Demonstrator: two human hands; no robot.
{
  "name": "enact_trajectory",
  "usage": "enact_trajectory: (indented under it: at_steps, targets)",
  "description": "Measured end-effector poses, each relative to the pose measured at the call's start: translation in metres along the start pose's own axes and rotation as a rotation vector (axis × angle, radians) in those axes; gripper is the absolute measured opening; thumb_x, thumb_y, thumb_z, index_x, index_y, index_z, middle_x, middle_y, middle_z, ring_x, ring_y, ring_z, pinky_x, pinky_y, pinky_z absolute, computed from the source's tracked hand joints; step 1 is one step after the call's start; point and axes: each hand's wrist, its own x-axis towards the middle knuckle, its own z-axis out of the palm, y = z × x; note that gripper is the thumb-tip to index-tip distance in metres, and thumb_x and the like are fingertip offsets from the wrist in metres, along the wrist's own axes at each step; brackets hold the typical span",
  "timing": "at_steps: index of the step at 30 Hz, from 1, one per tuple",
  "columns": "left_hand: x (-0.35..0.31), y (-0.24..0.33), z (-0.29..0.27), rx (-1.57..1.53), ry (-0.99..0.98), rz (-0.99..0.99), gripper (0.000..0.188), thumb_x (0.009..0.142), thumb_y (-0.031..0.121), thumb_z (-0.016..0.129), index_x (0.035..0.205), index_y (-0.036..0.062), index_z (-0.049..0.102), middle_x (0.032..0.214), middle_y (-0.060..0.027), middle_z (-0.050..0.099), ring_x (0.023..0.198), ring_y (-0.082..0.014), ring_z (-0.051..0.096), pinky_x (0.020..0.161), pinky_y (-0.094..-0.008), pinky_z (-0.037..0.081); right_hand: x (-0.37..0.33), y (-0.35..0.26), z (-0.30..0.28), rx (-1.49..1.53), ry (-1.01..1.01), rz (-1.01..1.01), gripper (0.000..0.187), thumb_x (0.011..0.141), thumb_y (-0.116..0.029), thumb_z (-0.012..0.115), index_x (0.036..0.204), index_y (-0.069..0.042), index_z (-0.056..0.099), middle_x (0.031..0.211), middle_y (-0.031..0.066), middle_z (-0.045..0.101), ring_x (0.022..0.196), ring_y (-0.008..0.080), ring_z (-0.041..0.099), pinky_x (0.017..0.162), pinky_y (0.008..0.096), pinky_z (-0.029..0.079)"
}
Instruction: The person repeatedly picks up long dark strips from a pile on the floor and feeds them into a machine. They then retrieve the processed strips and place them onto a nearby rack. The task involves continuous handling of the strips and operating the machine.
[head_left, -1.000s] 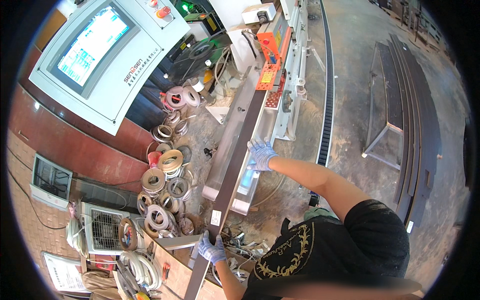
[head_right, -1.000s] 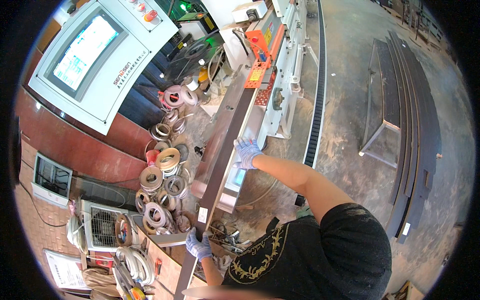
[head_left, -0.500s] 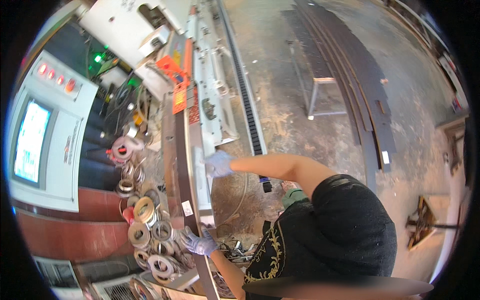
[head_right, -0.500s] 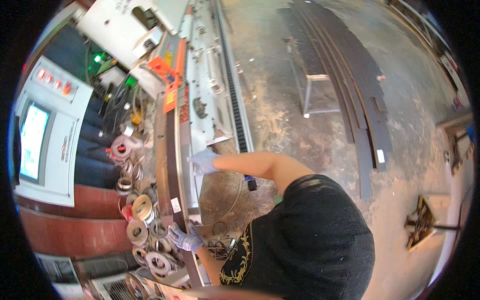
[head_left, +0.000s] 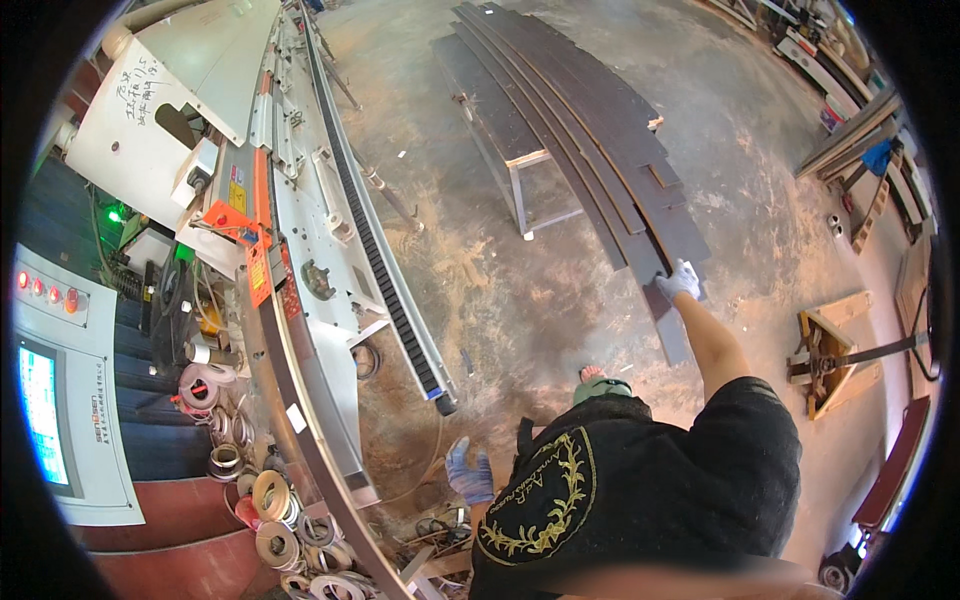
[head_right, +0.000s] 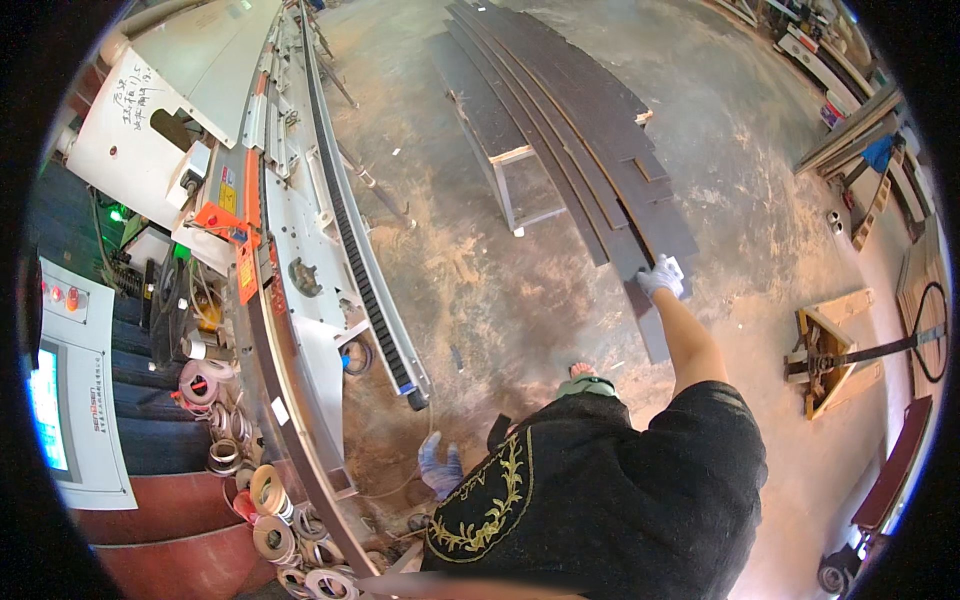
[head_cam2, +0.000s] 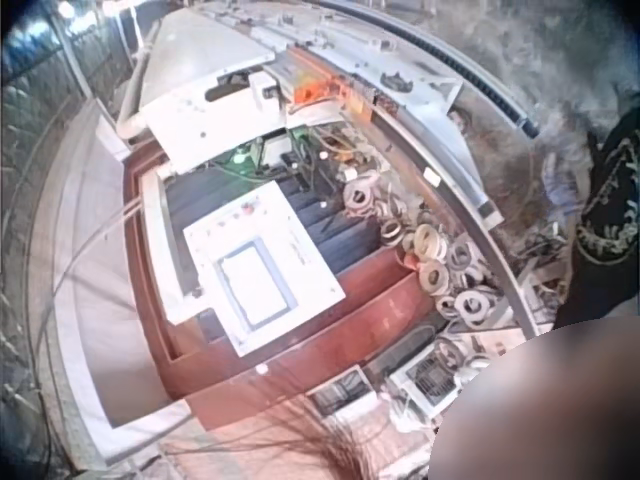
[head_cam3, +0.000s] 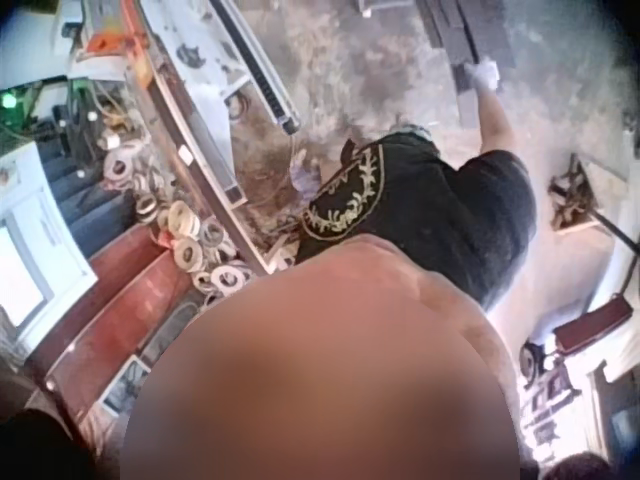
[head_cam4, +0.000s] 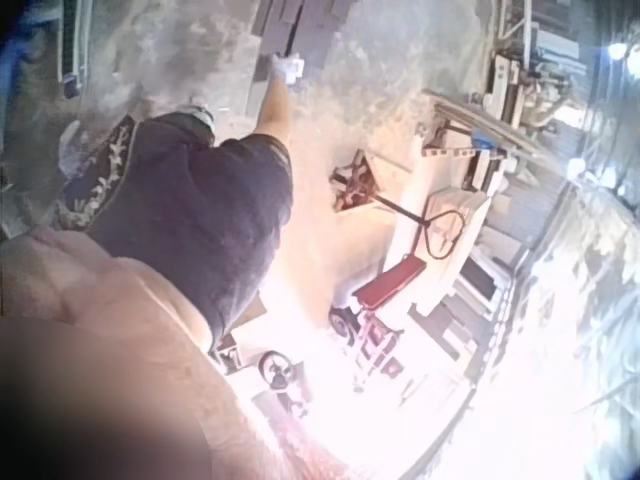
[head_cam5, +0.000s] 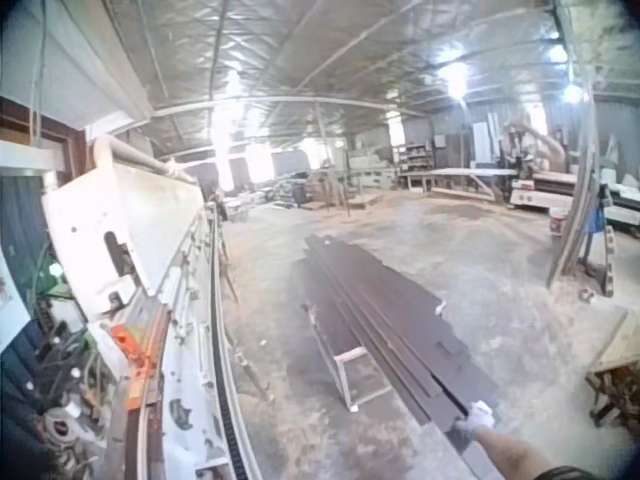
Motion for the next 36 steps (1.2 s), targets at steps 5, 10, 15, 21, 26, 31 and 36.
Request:
enact_trajectory:
  at_steps: [5, 10, 15, 21, 26, 31, 36]
  targets:
    - [0.003, 0.043, 0.05, 0.176, -0.122, -0.018, 0.038, 0.075, 0.019, 0.073, 0.112, 0.0122, 0.064, 0.112, -0.0136, 0.063, 0.108, -0.0313, 0.057, 0.094, -0.0408, 0.045, 0.07, 0.043, -0.002, 0.068, -0.188, 0.06, 0.082, 0.07, -0.043, 0.068, 0.14, -0.012, 0.037, 0.131, 0.021, 0.053, 0.12, 0.0357, 0.053, 0.1, 0.0438, 0.044]
    - [-0.001, 0.082, 0.092, 0.068, -0.077, -0.049, 0.039, 0.075, 0.022, 0.074, 0.112, 0.0121, 0.064, 0.112, -0.0136, 0.063, 0.105, -0.0317, 0.059, 0.093, -0.0412, 0.046, 0.058, 0.02, -0.009, -0.026, -0.201, 0.027, 0.094, 0.064, -0.049, 0.076, 0.142, -0.019, 0.034, 0.124, 0.0189, 0.056, 0.116, 0.0346, 0.056, 0.097, 0.0413, 0.047]
    - [0.002, 0.103, 0.142, -0.017, -0.2, -0.187, 0.046, 0.075, 0.023, 0.075, 0.116, 0.0062, 0.062, 0.117, -0.0169, 0.061, 0.107, -0.0322, 0.059, 0.094, -0.0403, 0.045, 0.018, -0.002, -0.004, 0.052, -0.3, -0.108, 0.097, 0.065, -0.048, 0.075, 0.144, -0.016, 0.028, 0.131, 0.0219, 0.05, 0.118, 0.0378, 0.054, 0.098, 0.0438, 0.045]
    - [0.073, 0.138, 0.25, -0.296, -0.522, -0.252, 0.079, 0.08, 0.02, 0.074, 0.142, -0.0012, 0.03, 0.138, -0.0182, 0.046, 0.127, -0.0247, 0.045, 0.102, -0.037, 0.04, 0.004, 0.039, -0.025, 0.145, -0.31, -0.068, 0.096, 0.062, -0.046, 0.072, 0.144, -0.013, 0.033, 0.13, 0.0227, 0.049, 0.117, 0.0392, 0.053, 0.097, 0.0447, 0.045]
    - [0.159, 0.218, 0.369, -0.544, -0.78, -0.46, 0.076, 0.086, 0.018, 0.069, 0.147, 0.0129, 0.023, 0.142, -0.0124, 0.042, 0.122, -0.028, 0.048, 0.093, -0.0421, 0.044, -0.001, 0.102, -0.028, 0.159, -0.257, -0.143, 0.085, 0.069, -0.05, 0.071, 0.138, -0.011, 0.041, 0.125, 0.0198, 0.055, 0.116, 0.0356, 0.054, 0.093, 0.0456, 0.046]
    - [0.205, 0.275, 0.468, -0.429, -0.787, -0.563, 0.082, 0.084, 0.044, 0.069, 0.148, 0.0211, 0.023, 0.136, -0.0048, 0.047, 0.115, -0.027, 0.052, 0.081, -0.0403, 0.047, -0.033, 0.14, -0.012, 0.189, -0.273, -0.044, 0.075, 0.077, -0.046, 0.067, 0.139, -0.016, 0.038, 0.124, 0.0168, 0.053, 0.119, 0.0369, 0.049, 0.096, 0.0506, 0.041]
    - [0.236, 0.279, 0.518, -0.427, -0.809, -0.79, 0.055, 0.086, 0.047, 0.065, 0.132, 0.0272, 0.045, 0.122, -0.0009, 0.053, 0.103, -0.0197, 0.055, 0.068, -0.0324, 0.049, -0.071, 0.164, -0.006, 0.377, -0.096, 0.018, 0.068, 0.076, -0.039, 0.067, 0.135, -0.015, 0.045, 0.129, 0.0169, 0.049, 0.121, 0.0381, 0.045, 0.102, 0.05, 0.035]
